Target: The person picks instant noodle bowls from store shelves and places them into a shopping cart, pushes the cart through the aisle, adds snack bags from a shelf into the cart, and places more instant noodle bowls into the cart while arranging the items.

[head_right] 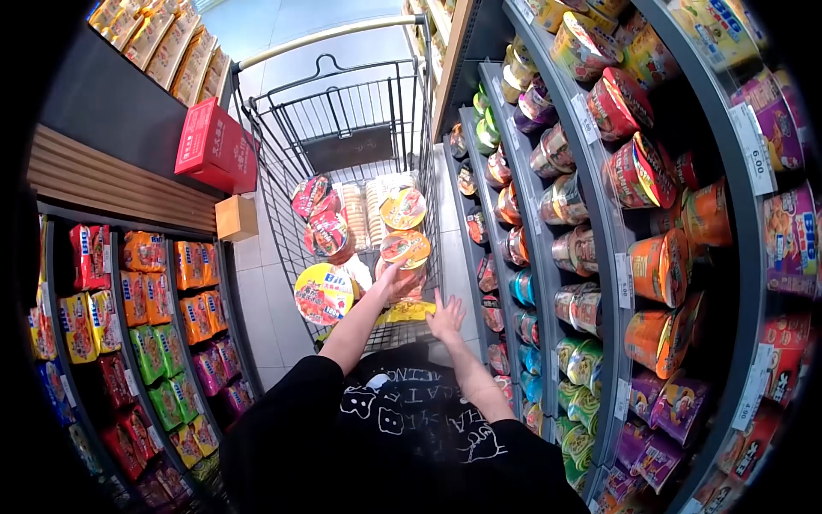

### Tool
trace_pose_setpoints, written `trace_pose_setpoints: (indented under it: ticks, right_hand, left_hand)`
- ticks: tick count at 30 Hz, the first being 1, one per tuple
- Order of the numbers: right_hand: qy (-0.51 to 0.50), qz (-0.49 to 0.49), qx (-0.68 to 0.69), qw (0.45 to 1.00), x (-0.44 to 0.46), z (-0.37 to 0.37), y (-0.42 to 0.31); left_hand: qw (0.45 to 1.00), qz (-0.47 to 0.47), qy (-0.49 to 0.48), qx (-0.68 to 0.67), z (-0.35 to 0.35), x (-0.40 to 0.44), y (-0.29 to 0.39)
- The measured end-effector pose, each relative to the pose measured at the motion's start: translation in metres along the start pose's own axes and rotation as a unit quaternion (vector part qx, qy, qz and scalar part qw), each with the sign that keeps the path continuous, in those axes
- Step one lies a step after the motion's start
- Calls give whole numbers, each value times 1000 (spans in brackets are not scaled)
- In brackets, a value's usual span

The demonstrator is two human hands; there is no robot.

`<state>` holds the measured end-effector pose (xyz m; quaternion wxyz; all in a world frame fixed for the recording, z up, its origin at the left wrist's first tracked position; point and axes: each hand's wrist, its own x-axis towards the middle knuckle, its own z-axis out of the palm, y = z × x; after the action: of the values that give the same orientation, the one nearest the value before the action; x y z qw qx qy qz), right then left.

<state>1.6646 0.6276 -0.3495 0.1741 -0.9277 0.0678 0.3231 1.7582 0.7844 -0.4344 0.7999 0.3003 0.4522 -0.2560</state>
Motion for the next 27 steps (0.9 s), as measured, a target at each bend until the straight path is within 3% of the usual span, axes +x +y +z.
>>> trace_pose_setpoints:
  ticks: [2, 4, 6, 8, 9, 13, 15, 16, 18, 19, 20, 21, 22, 24, 26, 27]
  right_hand:
    - [-10, 32, -6, 999, 0, 1, -1]
    - [-14, 42, -13, 999, 2, 0, -2]
    - [-34, 49, -4, 998, 1, 0, -2]
    - [-35, 55, 0, 998, 1, 0, -2]
    - [-32, 55, 5, 998, 2, 2, -2]
    - [-44, 64, -14, 997, 4, 5, -1]
    - [-40, 56, -4, 998, 5, 4, -1]
    - [-41, 59, -5, 997, 5, 3, -1]
    - [-39, 63, 29, 997, 1, 1, -4]
    - [-42, 63, 27, 997, -2, 1, -6]
    - [-1, 48, -7, 999, -6, 1, -9]
    - [42, 31, -41, 998, -7, -2, -12]
    - [43, 29, -44, 998, -11, -4, -14]
    - [186, -90, -45, 977, -20, -10, -25]
    - [158, -123, -30, 979, -17, -25, -49]
    - [145, -196, -24, 970, -9, -25, -57]
  left_hand:
    - [994, 103, -23, 3, 3, 2, 2]
    - [991, 125, -51, 27, 19, -12, 26]
    - [992, 66, -106, 12, 23, 5, 46]
    - [997, 10, -70, 12, 24, 30, 55]
    - [997, -68, -44, -5, 26, 35, 62]
    - [999, -18, -35, 30, 24, 29, 54]
    - [995, 86, 18, 36, 36, -2, 52]
    - [996, 83, 18, 36, 34, 2, 51]
    - [999, -18, 33, 9, 11, 31, 47]
    - [979, -8, 55, 194, 2, 41, 50]
    - [980, -9, 57, 191, 4, 39, 54]
    - [896, 176, 212, 347, 13, 30, 61]
    - [733, 344, 348, 472, 22, 23, 70]
    - [761, 378, 317, 421, 49, -1, 104]
    - [784, 410, 288, 366, 58, 13, 126]
    - [788, 372, 297, 389, 58, 33, 133]
